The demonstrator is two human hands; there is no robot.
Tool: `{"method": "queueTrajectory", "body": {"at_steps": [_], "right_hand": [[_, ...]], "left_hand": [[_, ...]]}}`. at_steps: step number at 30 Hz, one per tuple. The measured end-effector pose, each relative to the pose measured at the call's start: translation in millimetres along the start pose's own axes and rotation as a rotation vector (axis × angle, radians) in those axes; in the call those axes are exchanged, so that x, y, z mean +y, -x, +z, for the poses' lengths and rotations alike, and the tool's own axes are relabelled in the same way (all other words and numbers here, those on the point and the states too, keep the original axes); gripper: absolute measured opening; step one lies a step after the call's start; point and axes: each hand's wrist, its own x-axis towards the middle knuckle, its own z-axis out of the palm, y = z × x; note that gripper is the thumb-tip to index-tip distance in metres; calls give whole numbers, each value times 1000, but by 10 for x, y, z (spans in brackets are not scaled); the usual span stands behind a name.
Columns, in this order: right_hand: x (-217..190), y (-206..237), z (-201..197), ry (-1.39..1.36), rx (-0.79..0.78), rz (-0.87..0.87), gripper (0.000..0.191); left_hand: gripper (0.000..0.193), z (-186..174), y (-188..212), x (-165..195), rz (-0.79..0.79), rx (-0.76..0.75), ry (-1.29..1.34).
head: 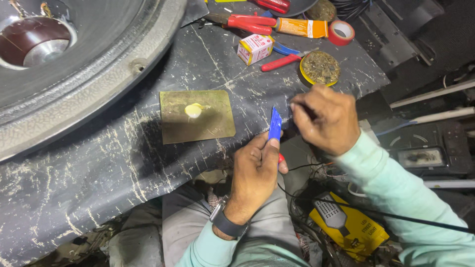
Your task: The person squeezes white adhesive from a tube onto a small square metal plate on the workbench, then uses a blue plastic spreader to spread the adhesive evenly over the plate's surface, continuing to work the paste around until the clip ends.
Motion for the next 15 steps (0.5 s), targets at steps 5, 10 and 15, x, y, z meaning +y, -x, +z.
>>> {"method": "queueTrajectory", "body": {"at_steps": [5, 10, 15], "right_hand": [[-81, -25, -19, -124, -42, -103, 14], [-105, -61, 2, -85, 24, 2, 9], [-106, -41, 7, -136, 18, -96, 11]], "left_hand": [[28, 6, -6, -52, 91, 18, 11], [30, 14, -3, -46, 53, 12, 8], [31, -13, -6, -19, 49, 15, -27]]}}
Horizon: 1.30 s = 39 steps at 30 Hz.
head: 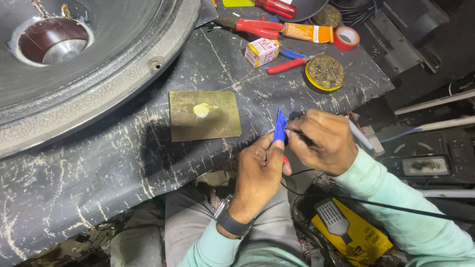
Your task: The person squeezes white adhesive from a tube onto a small square metal plate on the workbench, then uses a blue plastic spreader to spread the adhesive evenly over the plate's surface, continuing to work the paste around until the clip ends.
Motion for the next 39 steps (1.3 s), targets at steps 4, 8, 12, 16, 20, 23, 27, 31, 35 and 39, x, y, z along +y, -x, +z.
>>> {"method": "queueTrajectory", "body": {"at_steps": [4, 8, 12, 16, 20, 23, 27, 31, 35, 39], "right_hand": [[-7, -7, 8, 76, 8, 63, 12], [9, -15, 7, 39, 5, 25, 10], [42, 0, 3, 42, -12, 121, 11], [68, 23, 19, -55, -37, 191, 11], [73, 41, 21, -127, -41, 256, 9], [54, 54, -9, -70, -4, 259, 12], [1, 83, 4, -159, 6, 250, 7], [-2, 120, 62, -76, 40, 327, 9], [-32, 177, 47, -153, 63, 338, 7], [-116, 197, 10, -179, 150, 339, 7]], "left_hand": [[30, -14, 15, -4, 9, -29, 61], [33, -58, 25, -23, 34, -57, 65], [35, -84, 13, -46, 58, -56, 8], [36, -80, 28, -70, 117, -46, -18], [38, -62, 31, -82, 146, -21, -105], [40, -57, 32, -91, 143, -20, -125], [41, -40, 26, -97, 108, -4, -97], [39, -31, 36, -76, 148, -1, -105], [39, -47, 70, -3, 161, 4, -61], [44, -59, 162, 76, 195, 64, -148]]}}
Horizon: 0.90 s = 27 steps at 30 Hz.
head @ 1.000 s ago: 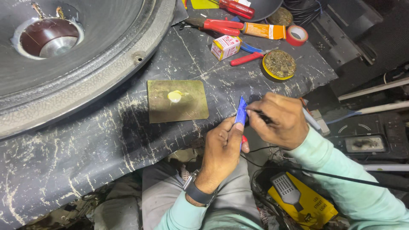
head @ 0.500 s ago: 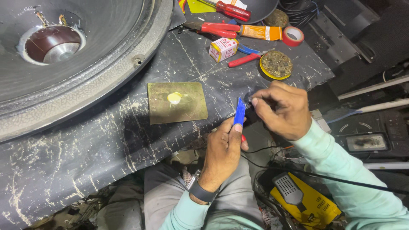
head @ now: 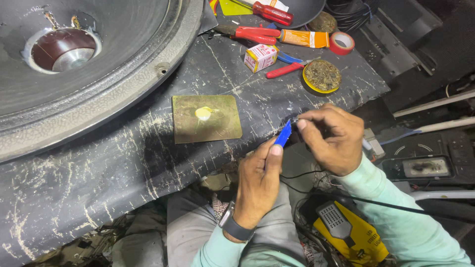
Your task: The person squeezes white adhesive from a tube onto a small square metal plate on the workbench, then uses a blue plastic spreader to spread the adhesive evenly over the plate's surface, continuing to work the paste around until the clip ends.
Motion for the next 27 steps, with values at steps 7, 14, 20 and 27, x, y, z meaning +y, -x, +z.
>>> {"method": "queueTrajectory", "body": {"at_steps": [7, 14, 20, 27], "right_hand": [[-52, 22, -112, -164, 42, 136, 17], [-58, -10, -166, 130, -71, -161, 13], [4, -148, -127, 245, -197, -350, 15], [163, -244, 11, 281, -168, -409, 14]], "left_hand": [[40, 186, 125, -62, 94, 176, -41], [34, 373, 46, -304, -282, 264, 437], [33, 318, -44, -283, -343, 238, 403], [32, 287, -94, -182, -292, 240, 282]]}}
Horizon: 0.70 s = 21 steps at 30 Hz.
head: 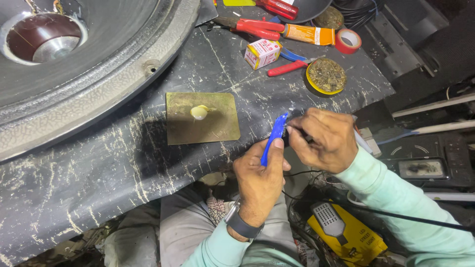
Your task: The person squeezes white adhesive from a tube onto a small square metal plate on the workbench, then uses a blue plastic spreader to spread the adhesive evenly over the plate's surface, continuing to work the paste around until the clip ends.
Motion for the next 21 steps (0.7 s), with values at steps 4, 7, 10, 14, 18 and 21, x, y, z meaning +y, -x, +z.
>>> {"method": "queueTrajectory", "body": {"at_steps": [4, 7, 10, 14, 18, 21], "right_hand": [[-11, -54, -47, -8, 67, 154, 10], [-88, -66, -45, -129, 65, 64, 9], [-99, -59, -4, -148, 19, 115, 8], [22, -32, 19, -121, 85, 354, 5], [6, -1, 45, -125, 53, 6, 7], [-26, -67, 61, -62, 60, 107, 8]], "left_hand": [[30, 15, -5, 10, 15, -12, -15], [28, 11, -2, 1, -12, 2, 25], [28, -10, -4, -9, 39, -39, 23], [27, -18, -3, -20, 68, -29, -1], [27, -34, -15, -6, 126, -42, -48], [26, -45, -21, 14, 95, -35, -89]]}}
